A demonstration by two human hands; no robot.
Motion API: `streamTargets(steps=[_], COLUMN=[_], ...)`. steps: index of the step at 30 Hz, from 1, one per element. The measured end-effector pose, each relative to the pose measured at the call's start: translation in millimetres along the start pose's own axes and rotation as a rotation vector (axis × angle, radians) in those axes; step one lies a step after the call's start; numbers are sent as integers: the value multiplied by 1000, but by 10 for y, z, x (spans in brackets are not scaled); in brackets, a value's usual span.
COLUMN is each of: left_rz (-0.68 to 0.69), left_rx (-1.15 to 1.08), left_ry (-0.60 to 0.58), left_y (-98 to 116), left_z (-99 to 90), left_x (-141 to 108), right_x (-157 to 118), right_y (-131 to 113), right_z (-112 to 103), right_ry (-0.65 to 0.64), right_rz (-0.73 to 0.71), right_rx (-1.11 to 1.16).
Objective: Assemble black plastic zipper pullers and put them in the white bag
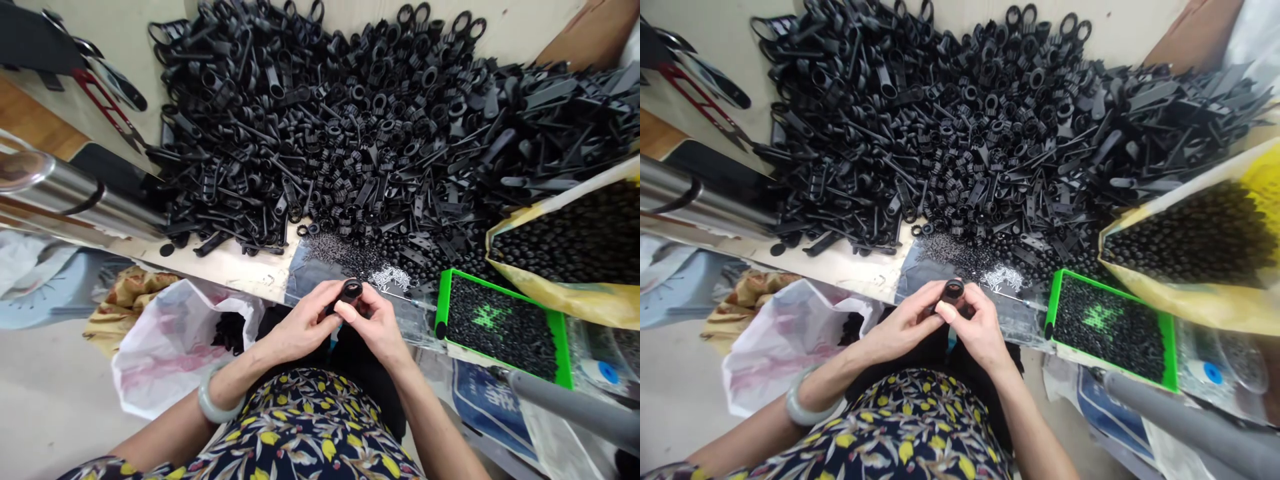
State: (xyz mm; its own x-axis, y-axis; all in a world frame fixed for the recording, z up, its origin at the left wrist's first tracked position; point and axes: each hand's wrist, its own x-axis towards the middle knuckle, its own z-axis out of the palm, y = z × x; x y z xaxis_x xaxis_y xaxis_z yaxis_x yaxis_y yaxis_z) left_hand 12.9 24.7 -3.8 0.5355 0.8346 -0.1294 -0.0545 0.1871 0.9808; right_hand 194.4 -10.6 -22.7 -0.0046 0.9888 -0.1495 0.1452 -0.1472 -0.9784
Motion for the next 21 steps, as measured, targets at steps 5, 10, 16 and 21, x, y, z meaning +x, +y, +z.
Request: streamTargets(steps=[5, 10, 16, 21], left_rz=[-80, -138, -110, -92], left_rx=[3, -97, -56, 50], left_ry=[-41, -81, -52, -100], left_y=[68, 119, 129, 47], left_z=[-28, -13, -24, -94], left_x=[7, 20, 25, 43], right_x=[32, 37, -3, -12], right_y=[-9, -23, -81, -41], right_z=[-99, -78, -7, 52], right_ry=[-25, -42, -82, -67], right_rz=[11, 90, 178, 159], right_rx=[-45, 153, 387, 397])
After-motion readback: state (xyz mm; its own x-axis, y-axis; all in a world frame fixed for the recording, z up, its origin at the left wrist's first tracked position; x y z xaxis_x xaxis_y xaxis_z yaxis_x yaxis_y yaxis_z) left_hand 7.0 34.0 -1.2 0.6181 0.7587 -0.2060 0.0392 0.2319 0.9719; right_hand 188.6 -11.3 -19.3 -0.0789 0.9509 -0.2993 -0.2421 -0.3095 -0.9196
